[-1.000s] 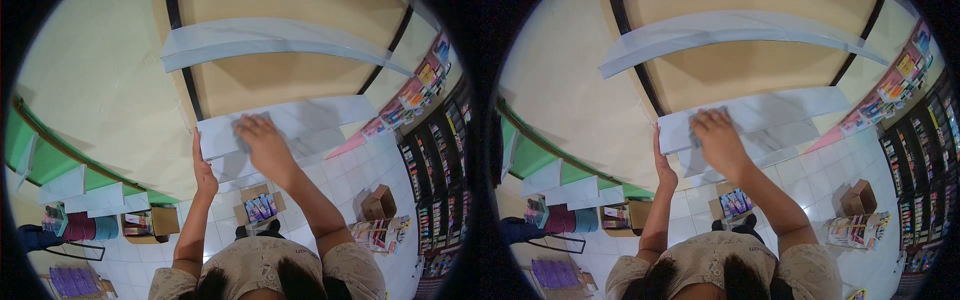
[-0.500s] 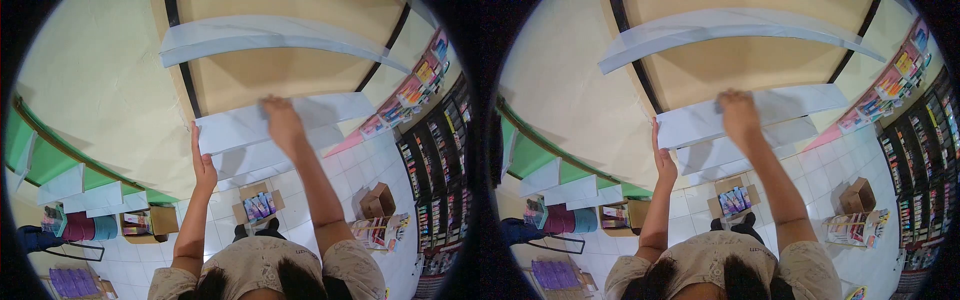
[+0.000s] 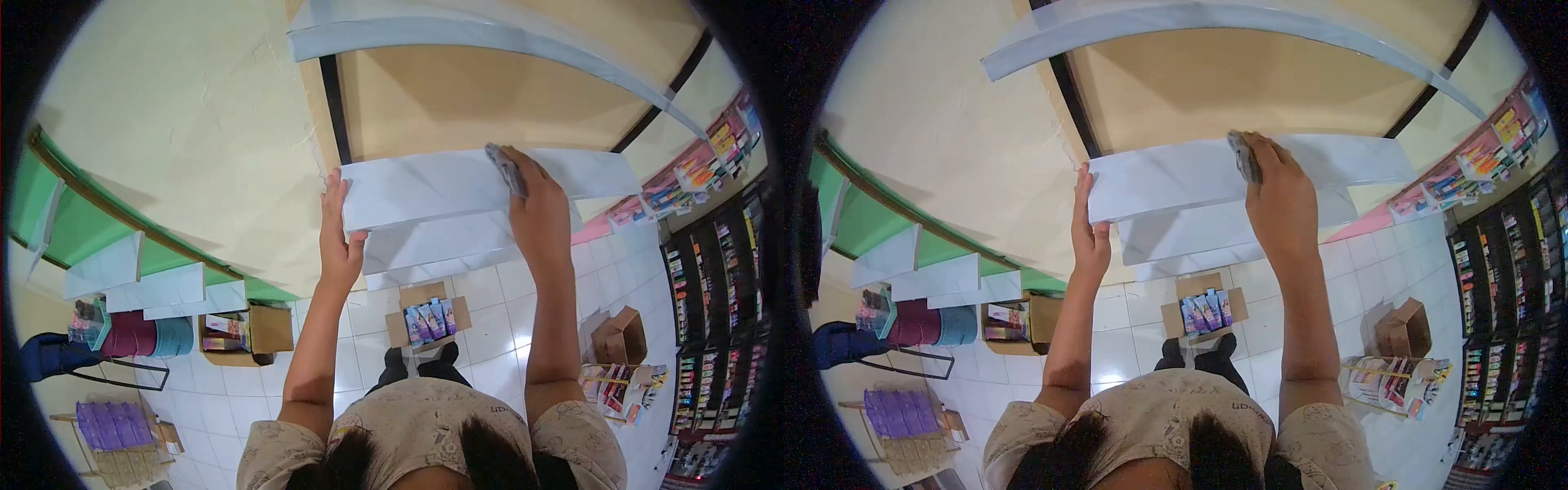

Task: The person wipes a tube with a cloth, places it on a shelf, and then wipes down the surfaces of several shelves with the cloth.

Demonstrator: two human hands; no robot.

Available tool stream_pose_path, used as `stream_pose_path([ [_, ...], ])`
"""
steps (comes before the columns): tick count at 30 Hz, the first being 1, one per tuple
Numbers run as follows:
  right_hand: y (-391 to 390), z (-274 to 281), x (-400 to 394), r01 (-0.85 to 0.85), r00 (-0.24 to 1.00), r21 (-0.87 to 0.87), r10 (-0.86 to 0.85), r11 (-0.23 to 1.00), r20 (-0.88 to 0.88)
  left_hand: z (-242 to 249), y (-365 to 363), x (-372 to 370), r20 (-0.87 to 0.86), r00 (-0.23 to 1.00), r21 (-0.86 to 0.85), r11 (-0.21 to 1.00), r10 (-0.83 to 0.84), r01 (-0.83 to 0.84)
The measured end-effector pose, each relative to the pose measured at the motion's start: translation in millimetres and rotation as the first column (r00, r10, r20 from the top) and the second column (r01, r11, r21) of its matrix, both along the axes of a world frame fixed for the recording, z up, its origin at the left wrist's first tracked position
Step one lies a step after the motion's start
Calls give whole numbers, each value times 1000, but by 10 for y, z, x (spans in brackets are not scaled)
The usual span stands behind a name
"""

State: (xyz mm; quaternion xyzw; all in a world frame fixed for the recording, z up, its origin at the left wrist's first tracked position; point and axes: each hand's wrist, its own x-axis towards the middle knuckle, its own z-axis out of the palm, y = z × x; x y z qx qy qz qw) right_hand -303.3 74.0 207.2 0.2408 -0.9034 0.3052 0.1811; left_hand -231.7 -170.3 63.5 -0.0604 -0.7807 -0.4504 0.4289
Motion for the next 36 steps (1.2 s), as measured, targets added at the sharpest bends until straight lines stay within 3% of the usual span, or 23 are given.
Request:
stream_pose_path([
  [1, -17, -136, -78, 78, 997, 73, -79, 994, 11, -3, -1, 9, 8, 1000, -3, 1000, 0, 0],
  [4, -275, -520, -57, -50, 935, 210, 119, 977, -335, 11, -13, 16, 20, 1000, -15, 1000, -3, 4],
  [7, -589, -537, 371, -319, 914, 179, 352, 931, -199, 33, -14, 36, 18, 999, -14, 1000, -27, 27],
  [11, -578, -536, 694, -495, 836, 191, 524, 848, -162, 156, -36, 122, 7, 999, -79, 996, -45, 45],
  [12, -500, -509, 680, -536, 826, 129, 550, 834, -123, 172, -49, 128, 13, 999, -89, 995, -46, 46],
  [14, -275, -520, 630, -500, 863, -87, 486, 862, -142, 151, -68, 133, 36, 998, -76, 995, -55, 58],
  [18, 149, -430, 140, -73, 939, -304, -37, 950, -341, 151, 90, 143, 85, 996, 29, 999, 27, -30],
  [20, 324, -372, -174, 26, 908, -314, -154, 949, -390, 169, 187, 102, 90, 993, 91, 993, 70, -78],
  [24, 265, -297, -383, 311, 950, 71, -311, 948, -8, 183, 245, 72, 77, 997, 222, 974, 20, -37],
  [29, -195, -530, -169, -150, 945, 135, 182, 979, -270, 195, 226, 112, 88, 996, 199, 980, -16, -1],
  [36, -705, -409, 528, -427, 892, 102, 438, 898, -117, 134, 105, 128, 73, 997, -27, 1000, 3, -2],
])
